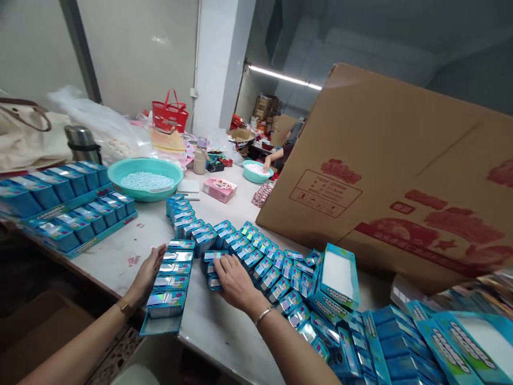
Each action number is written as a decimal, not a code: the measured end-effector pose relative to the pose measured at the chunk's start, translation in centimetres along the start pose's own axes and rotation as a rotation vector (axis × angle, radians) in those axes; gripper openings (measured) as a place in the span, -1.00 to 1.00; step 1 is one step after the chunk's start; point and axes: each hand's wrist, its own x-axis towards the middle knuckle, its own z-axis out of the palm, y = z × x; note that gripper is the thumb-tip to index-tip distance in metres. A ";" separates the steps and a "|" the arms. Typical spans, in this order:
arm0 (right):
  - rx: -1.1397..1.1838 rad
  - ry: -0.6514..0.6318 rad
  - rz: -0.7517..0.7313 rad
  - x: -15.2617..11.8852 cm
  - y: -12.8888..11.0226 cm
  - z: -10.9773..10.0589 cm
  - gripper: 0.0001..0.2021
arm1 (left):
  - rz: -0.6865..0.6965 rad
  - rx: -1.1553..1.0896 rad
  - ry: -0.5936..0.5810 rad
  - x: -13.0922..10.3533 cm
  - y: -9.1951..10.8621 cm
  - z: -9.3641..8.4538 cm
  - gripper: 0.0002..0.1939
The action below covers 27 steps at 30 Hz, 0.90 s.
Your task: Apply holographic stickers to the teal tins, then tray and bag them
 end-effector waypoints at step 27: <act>0.539 -0.054 0.080 0.1 -12.6 -7.0 -0.23 | 0.061 0.027 -0.024 -12.1 -2.8 -1.0 -0.37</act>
